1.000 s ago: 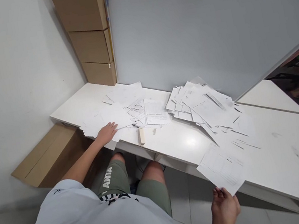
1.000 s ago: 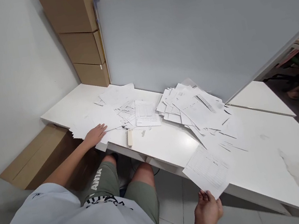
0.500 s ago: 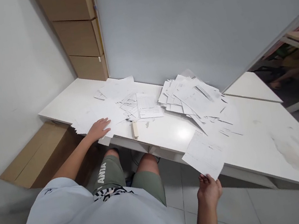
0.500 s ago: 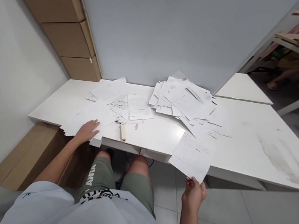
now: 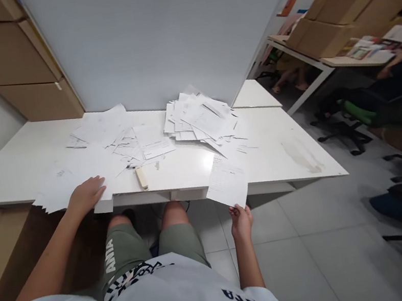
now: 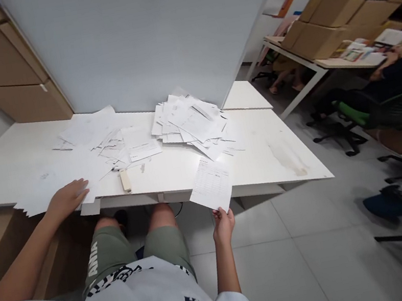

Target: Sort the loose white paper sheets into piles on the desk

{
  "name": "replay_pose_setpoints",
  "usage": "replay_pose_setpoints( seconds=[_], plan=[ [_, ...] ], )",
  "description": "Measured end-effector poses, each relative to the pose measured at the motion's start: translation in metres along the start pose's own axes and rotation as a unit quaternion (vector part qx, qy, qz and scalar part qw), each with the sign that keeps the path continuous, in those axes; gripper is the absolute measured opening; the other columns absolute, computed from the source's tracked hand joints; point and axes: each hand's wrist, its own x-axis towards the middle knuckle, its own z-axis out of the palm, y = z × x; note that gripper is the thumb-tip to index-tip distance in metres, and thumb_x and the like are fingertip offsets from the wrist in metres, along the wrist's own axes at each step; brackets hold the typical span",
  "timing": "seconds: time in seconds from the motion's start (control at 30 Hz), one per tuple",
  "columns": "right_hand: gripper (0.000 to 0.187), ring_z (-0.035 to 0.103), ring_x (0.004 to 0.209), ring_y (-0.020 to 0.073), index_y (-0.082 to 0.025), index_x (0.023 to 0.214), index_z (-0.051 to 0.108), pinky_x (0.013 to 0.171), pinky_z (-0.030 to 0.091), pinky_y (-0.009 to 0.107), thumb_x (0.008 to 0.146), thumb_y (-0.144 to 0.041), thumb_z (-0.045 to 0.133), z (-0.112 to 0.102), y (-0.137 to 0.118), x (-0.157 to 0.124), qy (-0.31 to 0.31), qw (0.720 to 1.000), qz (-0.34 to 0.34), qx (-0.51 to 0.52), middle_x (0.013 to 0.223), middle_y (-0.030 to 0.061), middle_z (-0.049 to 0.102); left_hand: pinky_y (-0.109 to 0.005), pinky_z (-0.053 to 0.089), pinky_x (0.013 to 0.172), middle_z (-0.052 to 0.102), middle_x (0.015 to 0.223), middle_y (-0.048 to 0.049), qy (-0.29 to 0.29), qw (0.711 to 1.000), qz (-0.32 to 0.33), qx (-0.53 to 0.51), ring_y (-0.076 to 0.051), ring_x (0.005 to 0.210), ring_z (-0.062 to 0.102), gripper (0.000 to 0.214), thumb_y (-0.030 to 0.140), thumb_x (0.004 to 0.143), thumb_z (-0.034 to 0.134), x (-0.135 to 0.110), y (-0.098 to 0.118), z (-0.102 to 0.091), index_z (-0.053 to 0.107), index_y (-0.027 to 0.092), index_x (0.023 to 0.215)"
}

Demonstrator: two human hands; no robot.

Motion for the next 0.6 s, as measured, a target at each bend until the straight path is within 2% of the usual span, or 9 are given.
replay_pose_setpoints(
  seconds=[0.1, 0.17, 0.2, 0.27, 0.33, 0.4, 0.47, 0.53, 0.6],
  plan=[
    [0.038, 0.058, 0.058, 0.0098, -0.019, 0.088, 0.056, 0.057, 0.049, 0.023, 0.056, -0.034, 0.071, 0.003, -0.001, -0.003, -0.005, 1.0, 0.008, 0.007, 0.068, -0.0044, 0.064, -0.029, 0.051, 0.075, 0.074, 0.11, -0.0042, 0.036, 0.999, -0.007, -0.003, -0.021, 0.099, 0.067, 0.039, 0.044, 0.086, 0.037, 0.005, -0.004, -0.003, 0.067, 0.023, 0.099],
    [0.038, 0.058, 0.059, 0.0099, -0.019, 0.089, 0.056, 0.058, 0.048, 0.023, 0.057, -0.034, 0.071, 0.005, -0.003, -0.005, -0.008, 1.0, 0.013, 0.013, 0.068, -0.0044, 0.063, -0.023, 0.042, 0.054, 0.076, 0.09, -0.0012, 0.043, 0.998, -0.038, 0.009, -0.018, 0.074, 0.066, 0.036, 0.045, 0.083, 0.039, 0.01, -0.007, -0.006, 0.067, 0.025, 0.088],
    [0.038, 0.058, 0.059, 0.0098, -0.019, 0.088, 0.056, 0.059, 0.048, 0.023, 0.057, -0.033, 0.071, 0.005, -0.004, -0.006, -0.008, 1.0, 0.014, 0.016, 0.068, -0.0046, 0.063, -0.022, 0.034, 0.048, 0.074, 0.079, -0.0005, 0.041, 0.997, -0.067, 0.017, -0.018, 0.064, 0.062, 0.034, 0.045, 0.082, 0.04, 0.013, -0.009, -0.009, 0.067, 0.025, 0.083],
    [0.037, 0.057, 0.059, 0.0096, -0.019, 0.087, 0.056, 0.059, 0.048, 0.023, 0.057, -0.033, 0.071, 0.007, -0.005, -0.007, -0.007, 1.0, 0.013, 0.022, 0.069, -0.0046, 0.063, -0.022, 0.026, 0.044, 0.067, 0.063, -0.0005, 0.051, 0.989, -0.136, 0.026, -0.017, 0.052, 0.053, 0.03, 0.044, 0.078, 0.042, 0.018, -0.007, -0.014, 0.065, 0.025, 0.075],
    [0.037, 0.057, 0.06, 0.0097, -0.018, 0.087, 0.056, 0.059, 0.048, 0.023, 0.057, -0.033, 0.071, 0.01, -0.007, -0.008, -0.005, 0.999, 0.014, 0.03, 0.07, -0.0043, 0.063, -0.023, 0.028, 0.046, 0.064, 0.058, -0.0016, 0.112, 0.976, -0.188, 0.016, -0.019, 0.05, 0.051, 0.029, 0.042, 0.078, 0.042, 0.023, 0.004, -0.02, 0.063, 0.024, 0.073],
    [0.037, 0.057, 0.06, 0.0099, -0.018, 0.087, 0.056, 0.059, 0.047, 0.023, 0.057, -0.034, 0.072, 0.014, -0.008, -0.01, -0.006, 0.999, 0.014, 0.036, 0.07, -0.004, 0.064, -0.027, 0.035, 0.05, 0.067, 0.061, -0.004, 0.214, 0.957, -0.198, -0.013, -0.021, 0.054, 0.056, 0.031, 0.041, 0.082, 0.039, 0.027, 0.027, -0.027, 0.064, 0.023, 0.076],
    [0.038, 0.056, 0.06, 0.0095, -0.018, 0.088, 0.057, 0.06, 0.047, 0.023, 0.057, -0.033, 0.073, 0.02, -0.009, -0.014, -0.008, 0.999, 0.015, 0.041, 0.071, -0.0041, 0.064, -0.031, 0.044, 0.058, 0.072, 0.071, -0.0075, 0.319, 0.932, -0.161, -0.057, -0.023, 0.063, 0.063, 0.033, 0.039, 0.087, 0.038, 0.03, 0.065, -0.035, 0.065, 0.021, 0.082],
    [0.039, 0.056, 0.062, 0.0092, -0.017, 0.089, 0.057, 0.063, 0.047, 0.024, 0.057, -0.033, 0.074, 0.027, -0.01, -0.021, -0.021, 0.999, 0.008, 0.041, 0.076, -0.0033, 0.065, -0.035, 0.051, 0.071, 0.076, 0.084, -0.0104, 0.399, 0.909, -0.063, -0.102, -0.023, 0.075, 0.068, 0.031, 0.034, 0.091, 0.039, 0.031, 0.115, -0.045, 0.064, 0.019, 0.082],
    [0.042, 0.058, 0.069, 0.0104, -0.017, 0.093, 0.058, 0.068, 0.049, 0.025, 0.059, -0.033, 0.075, 0.033, -0.011, -0.031, -0.048, 0.998, -0.005, 0.027, 0.086, -0.0006, 0.067, -0.037, 0.051, 0.087, 0.076, 0.093, -0.0099, 0.426, 0.891, 0.095, -0.124, -0.021, 0.086, 0.071, 0.027, 0.029, 0.094, 0.042, 0.031, 0.172, -0.055, 0.063, 0.02, 0.08]
  ],
)
